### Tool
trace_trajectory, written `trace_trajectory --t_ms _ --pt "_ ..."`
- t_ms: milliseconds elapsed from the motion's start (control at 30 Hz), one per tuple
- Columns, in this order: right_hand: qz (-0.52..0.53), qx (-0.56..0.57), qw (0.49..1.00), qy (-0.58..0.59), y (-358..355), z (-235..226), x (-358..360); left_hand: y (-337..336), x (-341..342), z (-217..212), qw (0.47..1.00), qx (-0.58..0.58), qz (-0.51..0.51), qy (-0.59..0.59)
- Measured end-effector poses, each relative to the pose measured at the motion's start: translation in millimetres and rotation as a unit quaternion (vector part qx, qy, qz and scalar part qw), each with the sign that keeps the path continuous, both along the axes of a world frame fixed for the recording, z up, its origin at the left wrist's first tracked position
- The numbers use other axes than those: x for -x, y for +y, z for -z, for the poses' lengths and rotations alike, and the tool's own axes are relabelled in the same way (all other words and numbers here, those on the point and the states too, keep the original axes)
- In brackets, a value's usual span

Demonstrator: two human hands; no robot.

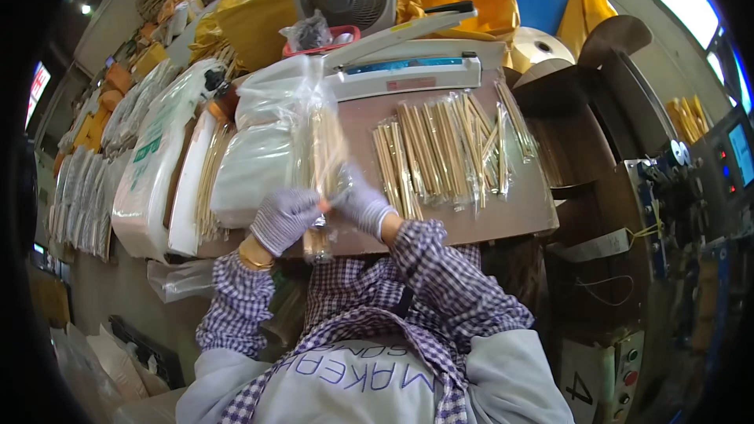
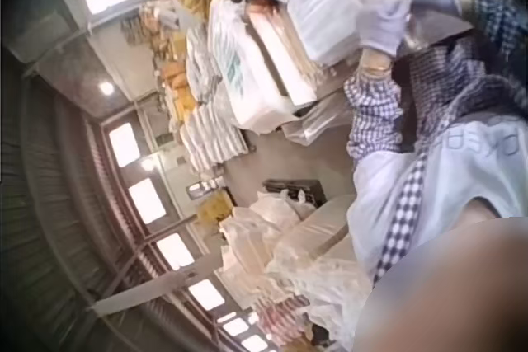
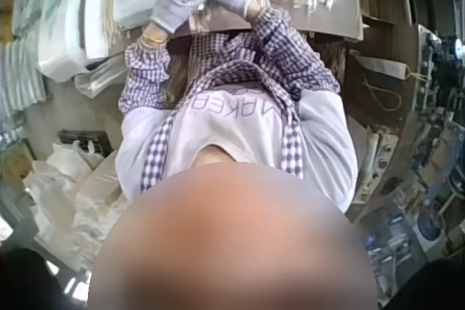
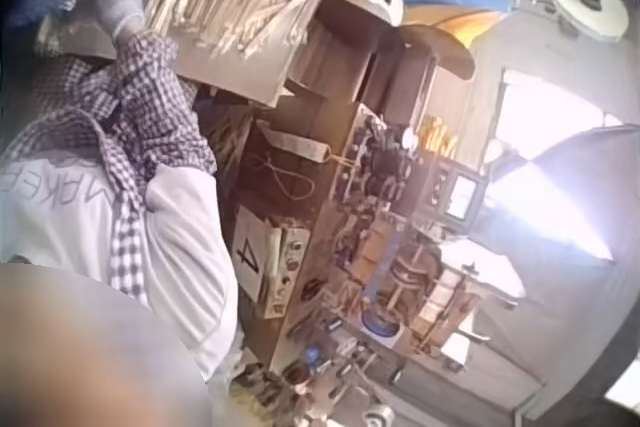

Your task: Gathering bundles of wooden sticks, placing them into plastic bags, and sealing the bags using a heat sealer.

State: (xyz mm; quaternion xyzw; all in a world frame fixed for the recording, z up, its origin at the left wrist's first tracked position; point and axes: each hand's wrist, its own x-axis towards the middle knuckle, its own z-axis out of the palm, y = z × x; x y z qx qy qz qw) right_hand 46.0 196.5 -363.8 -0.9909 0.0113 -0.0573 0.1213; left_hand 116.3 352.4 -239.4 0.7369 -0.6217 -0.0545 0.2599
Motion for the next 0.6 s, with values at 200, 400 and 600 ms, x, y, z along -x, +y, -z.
trace_trajectory --t_ms 200,400,600 --pt "0.221 -0.327 0.91 0.13 -127.2 -3.3 97.1 -39.1 15.2 -7.7 0.956 -0.294 0.018 -0.001" --pt "0.543 -0.059 0.837 -0.036 -255.0 -28.6 96.6 -142.6 24.3 69.0 0.977 -0.198 -0.011 0.081" --pt "0.515 -0.053 0.855 0.026 -295.0 14.3 121.7 -145.6 -4.4 57.0 0.917 -0.386 -0.101 -0.001"
